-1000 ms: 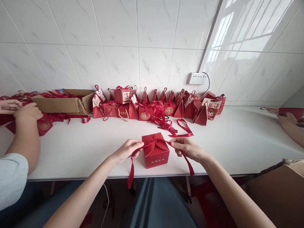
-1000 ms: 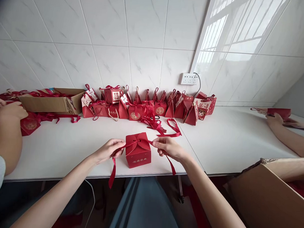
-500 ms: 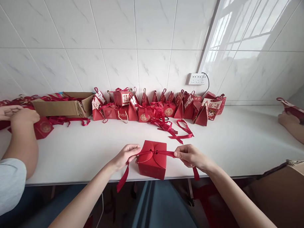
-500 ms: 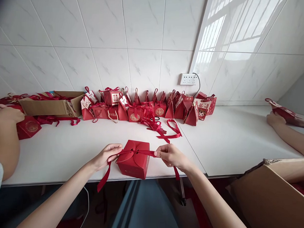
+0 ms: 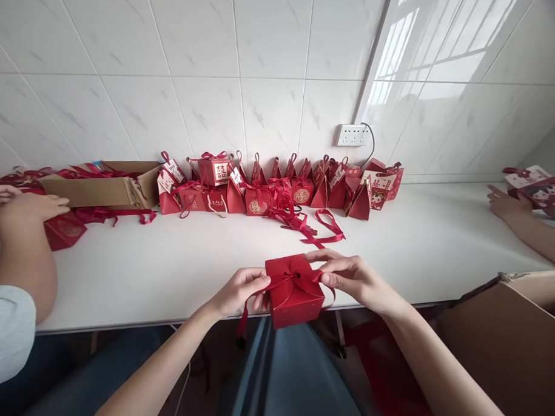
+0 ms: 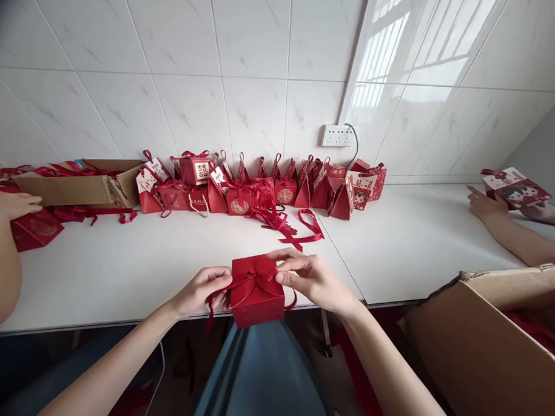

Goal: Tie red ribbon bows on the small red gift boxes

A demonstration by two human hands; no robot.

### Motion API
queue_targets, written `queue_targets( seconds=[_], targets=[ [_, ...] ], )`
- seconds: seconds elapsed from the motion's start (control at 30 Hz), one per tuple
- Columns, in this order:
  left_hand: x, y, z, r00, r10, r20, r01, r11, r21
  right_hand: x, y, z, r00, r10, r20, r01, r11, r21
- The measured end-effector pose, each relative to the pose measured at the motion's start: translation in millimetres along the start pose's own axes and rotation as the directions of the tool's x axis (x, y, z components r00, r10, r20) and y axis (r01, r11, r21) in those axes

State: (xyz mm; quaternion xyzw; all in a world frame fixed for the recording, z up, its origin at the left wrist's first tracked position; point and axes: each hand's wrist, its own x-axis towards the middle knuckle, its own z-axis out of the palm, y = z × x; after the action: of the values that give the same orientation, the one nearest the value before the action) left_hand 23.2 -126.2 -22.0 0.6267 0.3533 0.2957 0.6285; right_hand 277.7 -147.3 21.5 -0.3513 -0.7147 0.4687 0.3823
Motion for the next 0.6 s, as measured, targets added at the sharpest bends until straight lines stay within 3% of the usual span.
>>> queue_targets(
  seconds=[0.1, 0.33, 0.47, 0.6],
  targets=[
    [0, 6, 1.6, 1.0, -0.024, -0.01, 0.025, 0.999, 0.046, 11, 0, 11, 0.999, -0.034, -0.028, 0.034, 0.999, 0.019],
    [-8, 28, -5.1, 0.994, -0.058, -0.088, 0.08, 0.959, 0.272, 28, 19, 33, 0.975, -0.115, -0.189, 0.086, 0.984, -0.158],
    [-11, 43, -5.1, 0.992, 0.034, -0.118, 0.031, 0.859, 0.511, 29, 19, 38, 0.967, -0.147, -0.206, 0.1, 0.969, -0.225],
    [-11, 61, -0.4, 0.985, 0.11, -0.132, 0.007, 0.741, 0.671, 28, 20, 41, 0.967, -0.064, -0.245, 0.015, 0.98, -0.197]
  ],
)
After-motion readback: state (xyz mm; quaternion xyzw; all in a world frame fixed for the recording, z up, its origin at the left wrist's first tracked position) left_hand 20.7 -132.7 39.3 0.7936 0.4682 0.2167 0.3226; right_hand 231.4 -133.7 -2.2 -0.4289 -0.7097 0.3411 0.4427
